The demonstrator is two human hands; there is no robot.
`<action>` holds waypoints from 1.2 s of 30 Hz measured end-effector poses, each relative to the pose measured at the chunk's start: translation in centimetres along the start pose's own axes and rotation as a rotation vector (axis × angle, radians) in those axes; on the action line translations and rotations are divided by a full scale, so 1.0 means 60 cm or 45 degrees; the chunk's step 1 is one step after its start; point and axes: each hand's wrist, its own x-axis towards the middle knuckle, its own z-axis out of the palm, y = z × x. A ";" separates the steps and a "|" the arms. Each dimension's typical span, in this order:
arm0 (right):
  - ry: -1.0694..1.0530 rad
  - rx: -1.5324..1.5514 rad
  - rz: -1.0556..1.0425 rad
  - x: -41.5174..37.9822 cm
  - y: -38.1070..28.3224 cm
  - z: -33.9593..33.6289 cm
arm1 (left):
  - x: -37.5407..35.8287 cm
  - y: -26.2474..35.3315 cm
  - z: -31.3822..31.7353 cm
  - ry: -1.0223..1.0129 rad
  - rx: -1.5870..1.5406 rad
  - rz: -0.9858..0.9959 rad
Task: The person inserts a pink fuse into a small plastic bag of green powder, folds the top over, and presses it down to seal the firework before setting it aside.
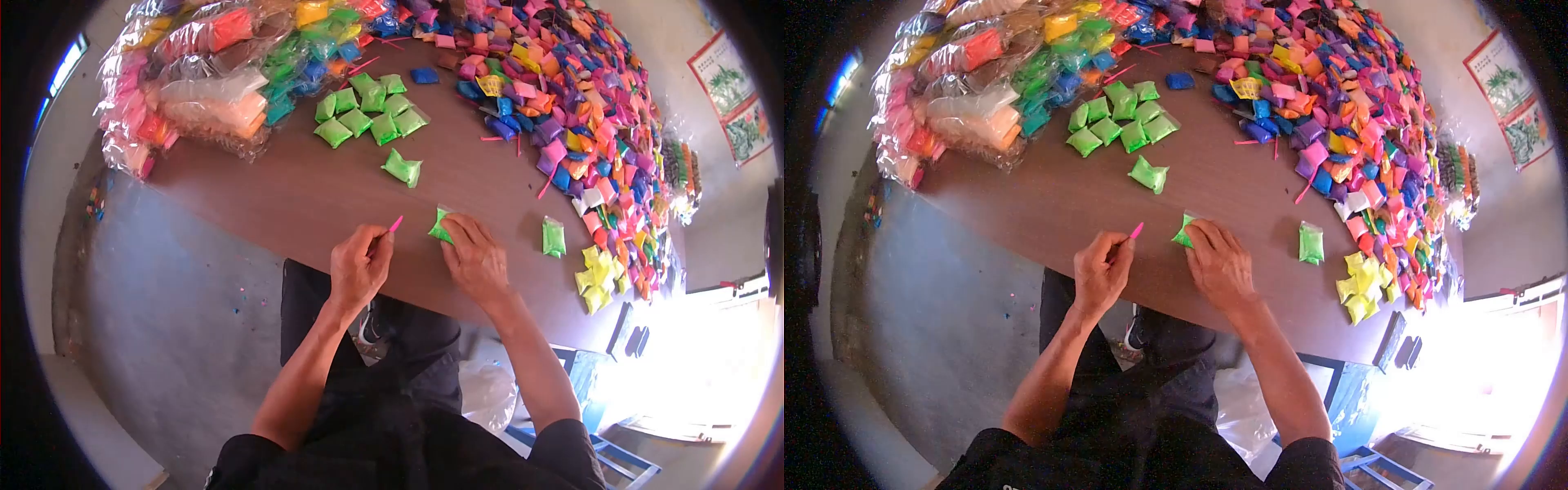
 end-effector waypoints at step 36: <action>0.348 0.325 0.242 -0.036 -0.059 0.042 | -0.034 0.060 0.053 -0.149 0.474 0.438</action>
